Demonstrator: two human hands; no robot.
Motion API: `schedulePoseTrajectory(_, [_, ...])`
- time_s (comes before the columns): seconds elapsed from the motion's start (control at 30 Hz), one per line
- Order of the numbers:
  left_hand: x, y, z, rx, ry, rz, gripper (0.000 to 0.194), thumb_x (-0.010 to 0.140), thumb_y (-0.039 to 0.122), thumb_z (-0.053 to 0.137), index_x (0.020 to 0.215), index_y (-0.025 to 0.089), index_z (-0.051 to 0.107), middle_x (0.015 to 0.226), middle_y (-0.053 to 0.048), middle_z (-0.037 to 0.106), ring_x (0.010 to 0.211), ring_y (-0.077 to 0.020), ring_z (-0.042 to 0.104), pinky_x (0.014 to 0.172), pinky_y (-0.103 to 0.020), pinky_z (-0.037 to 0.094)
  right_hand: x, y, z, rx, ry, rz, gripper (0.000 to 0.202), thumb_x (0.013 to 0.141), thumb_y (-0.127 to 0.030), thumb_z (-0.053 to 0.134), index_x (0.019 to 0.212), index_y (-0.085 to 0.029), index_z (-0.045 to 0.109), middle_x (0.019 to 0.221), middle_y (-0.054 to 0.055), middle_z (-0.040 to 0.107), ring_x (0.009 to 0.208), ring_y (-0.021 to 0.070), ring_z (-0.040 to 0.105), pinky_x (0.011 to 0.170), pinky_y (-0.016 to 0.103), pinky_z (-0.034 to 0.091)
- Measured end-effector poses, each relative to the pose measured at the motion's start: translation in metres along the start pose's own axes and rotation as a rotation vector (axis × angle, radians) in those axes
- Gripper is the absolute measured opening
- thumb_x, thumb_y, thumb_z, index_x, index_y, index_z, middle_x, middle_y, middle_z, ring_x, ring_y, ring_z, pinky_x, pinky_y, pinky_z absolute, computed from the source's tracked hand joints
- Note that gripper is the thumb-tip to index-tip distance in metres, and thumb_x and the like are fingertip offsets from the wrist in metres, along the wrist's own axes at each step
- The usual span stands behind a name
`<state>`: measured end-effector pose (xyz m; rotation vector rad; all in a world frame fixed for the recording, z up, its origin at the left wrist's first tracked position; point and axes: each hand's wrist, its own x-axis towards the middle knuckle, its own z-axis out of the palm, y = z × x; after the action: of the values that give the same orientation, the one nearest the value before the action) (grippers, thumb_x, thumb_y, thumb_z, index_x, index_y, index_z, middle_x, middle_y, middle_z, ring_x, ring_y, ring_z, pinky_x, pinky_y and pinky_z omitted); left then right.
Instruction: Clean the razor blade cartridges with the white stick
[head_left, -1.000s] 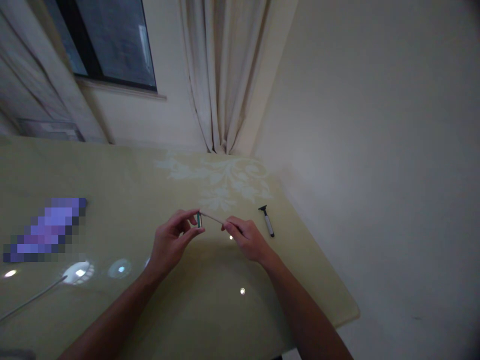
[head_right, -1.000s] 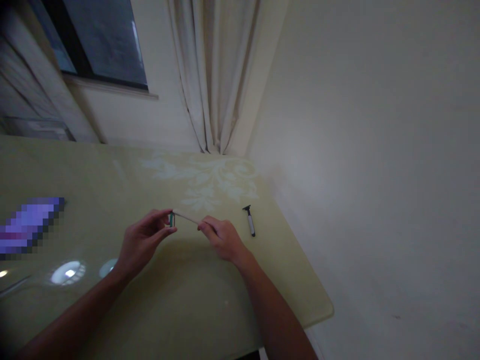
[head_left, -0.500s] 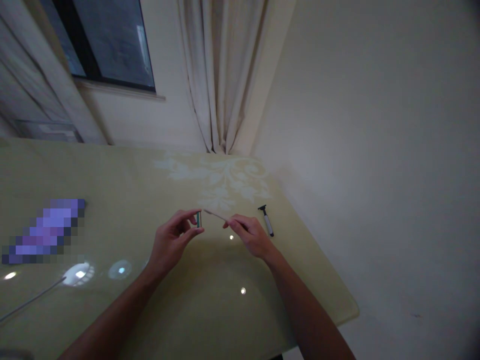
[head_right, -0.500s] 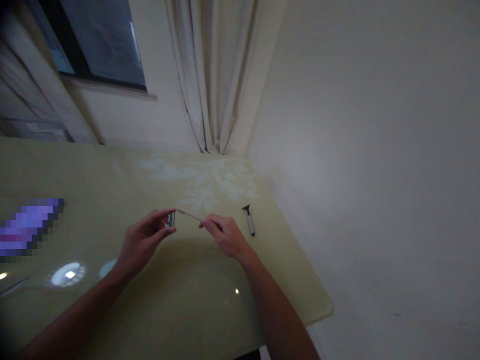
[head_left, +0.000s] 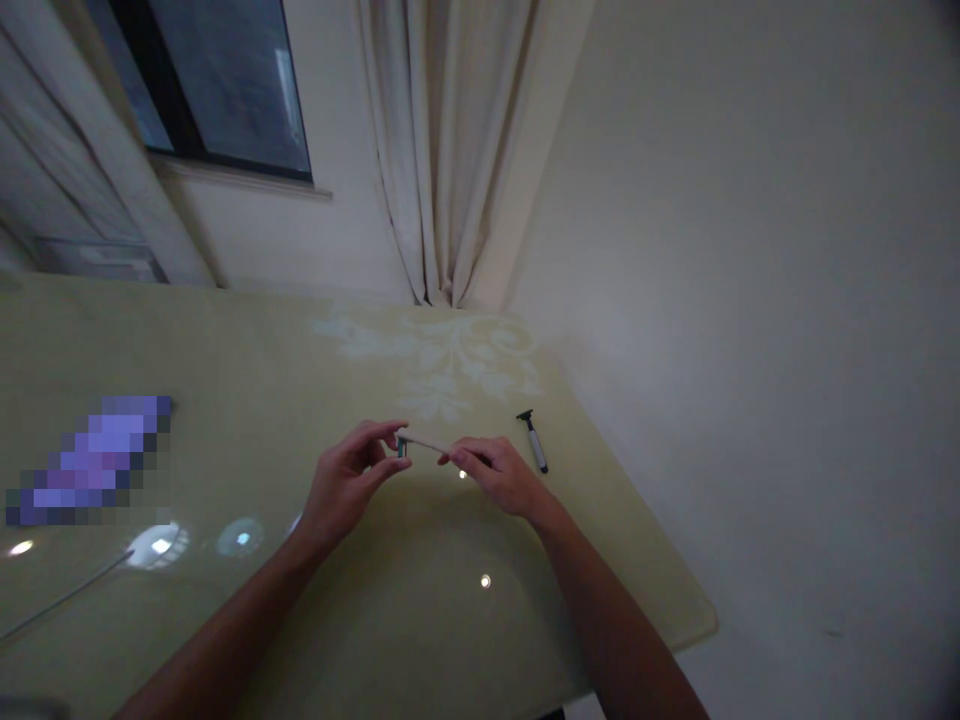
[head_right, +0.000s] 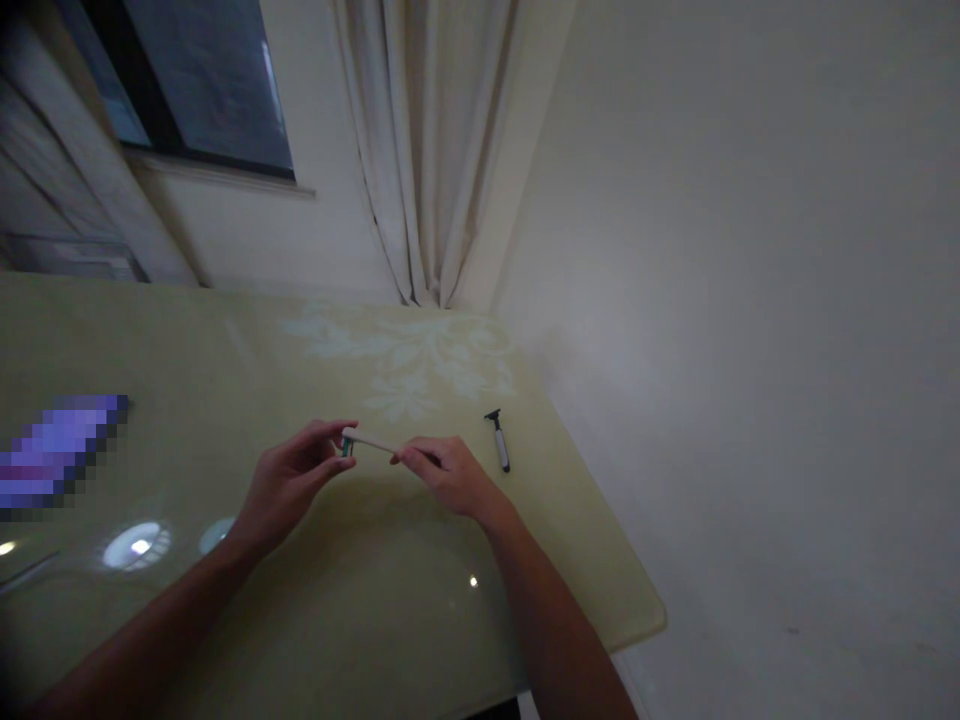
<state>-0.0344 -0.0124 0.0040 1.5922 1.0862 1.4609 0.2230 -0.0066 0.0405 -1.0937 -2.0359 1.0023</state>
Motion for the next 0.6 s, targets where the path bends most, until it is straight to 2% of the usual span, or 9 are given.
schedulePoseTrajectory(0.17, [0.0004, -0.0008, -0.0013, -0.017, -0.011, -0.014, 0.036, 0.081, 0.031, 0.087, 0.117, 0.028, 0.082, 0.086, 0.001, 0.068, 0.062, -0.0100, 0.055, 0.057, -0.022, 0.045, 0.0000, 0.0039, -0.0042, -0.018, 0.023, 0.024, 0.049, 0.108, -0.053, 0.054, 0.106, -0.015, 0.086, 0.067, -0.002, 0.053, 0.062, 0.0121, 0.042, 0.060, 0.027, 0.029])
schedulePoseTrajectory(0.37, [0.0003, 0.0054, 0.0007, -0.013, 0.000, -0.021, 0.036, 0.080, 0.031, 0.087, 0.115, 0.027, 0.082, 0.084, 0.001, 0.067, 0.063, -0.0110, 0.056, 0.056, -0.022, 0.045, -0.0003, -0.0016, -0.0023, 0.024, -0.034, -0.001, 0.053, 0.108, -0.057, 0.053, 0.110, -0.016, 0.085, 0.072, -0.001, 0.056, 0.064, 0.0124, 0.044, 0.061, 0.026, 0.031])
schedulePoseTrajectory(0.6, [0.0011, 0.0063, 0.0006, -0.019, -0.001, -0.031, 0.036, 0.081, 0.032, 0.086, 0.116, 0.028, 0.082, 0.084, 0.001, 0.067, 0.063, -0.0105, 0.056, 0.057, -0.022, 0.046, -0.0017, 0.0006, -0.0054, 0.033, -0.025, 0.002, 0.053, 0.107, -0.058, 0.054, 0.111, -0.016, 0.086, 0.070, -0.001, 0.054, 0.063, 0.0124, 0.041, 0.059, 0.026, 0.029])
